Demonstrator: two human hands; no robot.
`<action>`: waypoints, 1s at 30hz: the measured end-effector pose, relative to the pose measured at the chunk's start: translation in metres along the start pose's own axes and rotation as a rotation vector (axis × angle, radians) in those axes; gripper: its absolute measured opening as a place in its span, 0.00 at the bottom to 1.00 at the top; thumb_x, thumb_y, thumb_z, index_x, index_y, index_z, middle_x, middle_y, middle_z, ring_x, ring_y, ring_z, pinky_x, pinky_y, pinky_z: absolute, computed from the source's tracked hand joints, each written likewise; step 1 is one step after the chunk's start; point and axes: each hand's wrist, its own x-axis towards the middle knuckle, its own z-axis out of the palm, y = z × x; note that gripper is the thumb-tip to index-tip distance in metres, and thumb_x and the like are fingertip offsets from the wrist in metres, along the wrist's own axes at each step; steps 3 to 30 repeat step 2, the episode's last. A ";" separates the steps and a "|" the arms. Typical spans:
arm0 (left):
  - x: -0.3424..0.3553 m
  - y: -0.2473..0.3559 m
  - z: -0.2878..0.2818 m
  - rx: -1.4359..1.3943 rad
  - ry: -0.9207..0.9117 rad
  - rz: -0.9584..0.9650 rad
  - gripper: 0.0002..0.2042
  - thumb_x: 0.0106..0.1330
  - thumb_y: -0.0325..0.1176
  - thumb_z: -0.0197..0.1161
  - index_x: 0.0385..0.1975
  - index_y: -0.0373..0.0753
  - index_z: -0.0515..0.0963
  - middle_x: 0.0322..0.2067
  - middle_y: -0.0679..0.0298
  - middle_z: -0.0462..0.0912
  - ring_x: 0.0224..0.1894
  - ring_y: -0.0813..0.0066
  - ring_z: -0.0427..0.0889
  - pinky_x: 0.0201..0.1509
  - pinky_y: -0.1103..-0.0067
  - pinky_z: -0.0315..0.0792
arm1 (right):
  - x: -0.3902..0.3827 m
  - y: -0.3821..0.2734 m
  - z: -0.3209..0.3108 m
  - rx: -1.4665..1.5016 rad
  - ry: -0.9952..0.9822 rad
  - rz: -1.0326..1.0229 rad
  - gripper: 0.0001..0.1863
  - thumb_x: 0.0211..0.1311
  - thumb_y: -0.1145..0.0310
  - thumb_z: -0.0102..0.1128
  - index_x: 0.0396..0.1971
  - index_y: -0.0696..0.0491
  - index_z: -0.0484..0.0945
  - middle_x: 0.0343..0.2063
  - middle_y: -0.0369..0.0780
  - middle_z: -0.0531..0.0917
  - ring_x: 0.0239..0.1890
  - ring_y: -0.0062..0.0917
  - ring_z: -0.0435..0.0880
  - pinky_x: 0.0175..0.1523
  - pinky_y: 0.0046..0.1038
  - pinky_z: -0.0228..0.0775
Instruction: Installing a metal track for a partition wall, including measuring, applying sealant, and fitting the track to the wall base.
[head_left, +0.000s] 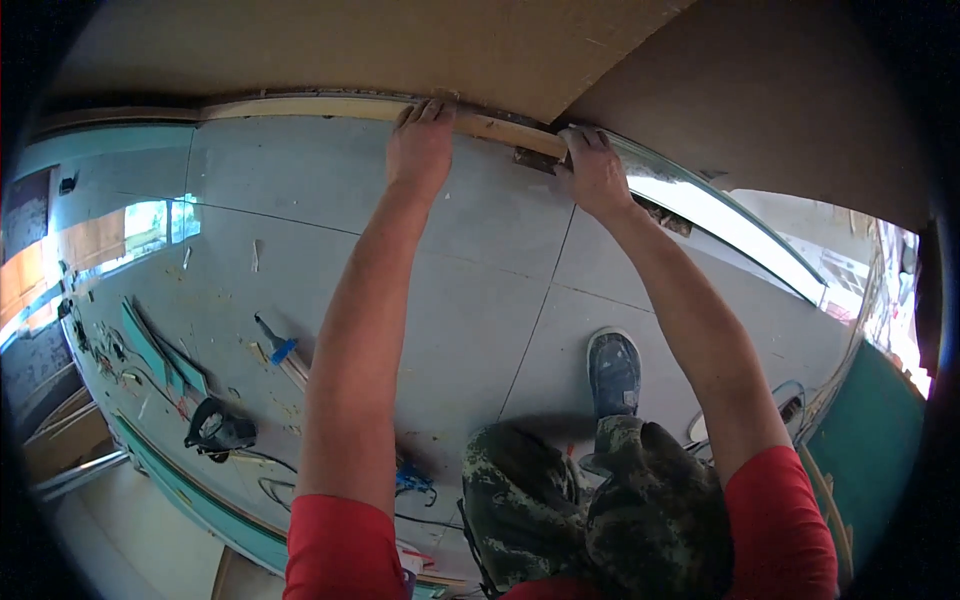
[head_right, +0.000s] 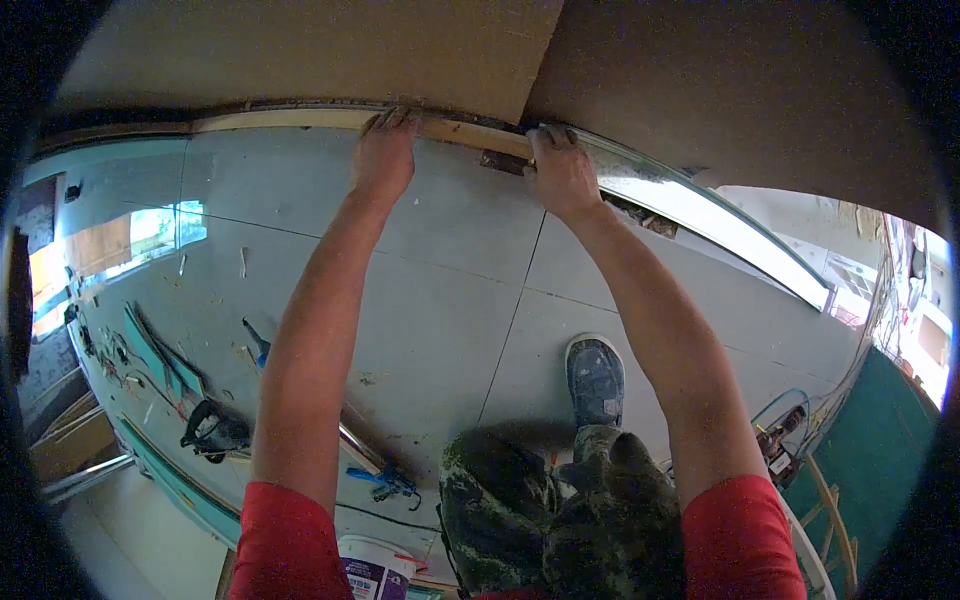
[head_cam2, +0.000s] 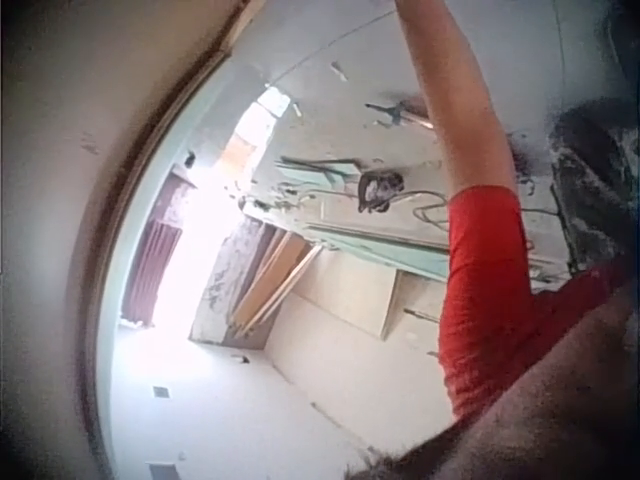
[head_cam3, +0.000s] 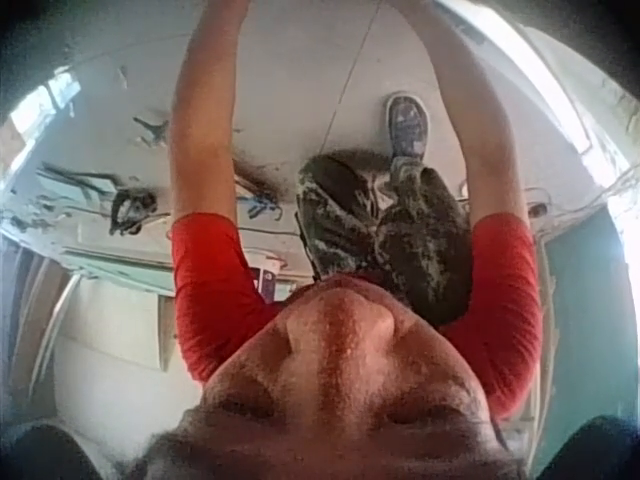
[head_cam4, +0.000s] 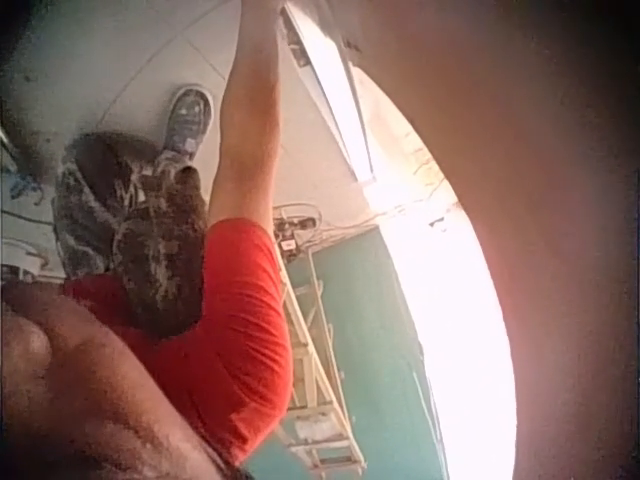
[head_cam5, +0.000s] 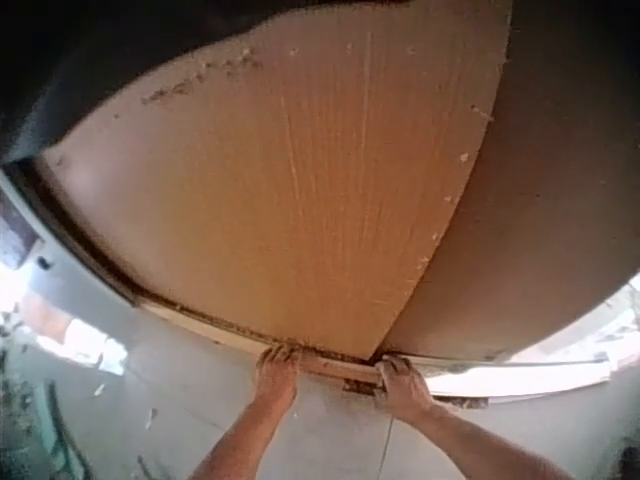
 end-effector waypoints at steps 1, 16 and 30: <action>-0.003 -0.002 0.003 0.007 0.030 0.003 0.20 0.58 0.21 0.52 0.52 0.39 0.75 0.54 0.55 0.75 0.58 0.58 0.72 0.66 0.68 0.62 | 0.002 -0.003 -0.001 0.008 -0.067 0.040 0.28 0.52 0.68 0.64 0.55 0.53 0.69 0.53 0.48 0.71 0.59 0.43 0.69 0.63 0.40 0.64; -0.001 0.002 0.002 0.030 0.012 -0.030 0.22 0.58 0.21 0.53 0.54 0.42 0.74 0.55 0.55 0.74 0.60 0.59 0.71 0.66 0.68 0.62 | 0.004 -0.002 -0.003 0.012 -0.132 0.081 0.29 0.52 0.67 0.65 0.56 0.53 0.68 0.56 0.47 0.69 0.60 0.43 0.68 0.63 0.39 0.65; -0.001 0.002 0.002 0.030 0.012 -0.030 0.22 0.58 0.21 0.53 0.54 0.42 0.74 0.55 0.55 0.74 0.60 0.59 0.71 0.66 0.68 0.62 | 0.004 -0.002 -0.003 0.012 -0.132 0.081 0.29 0.52 0.67 0.65 0.56 0.53 0.68 0.56 0.47 0.69 0.60 0.43 0.68 0.63 0.39 0.65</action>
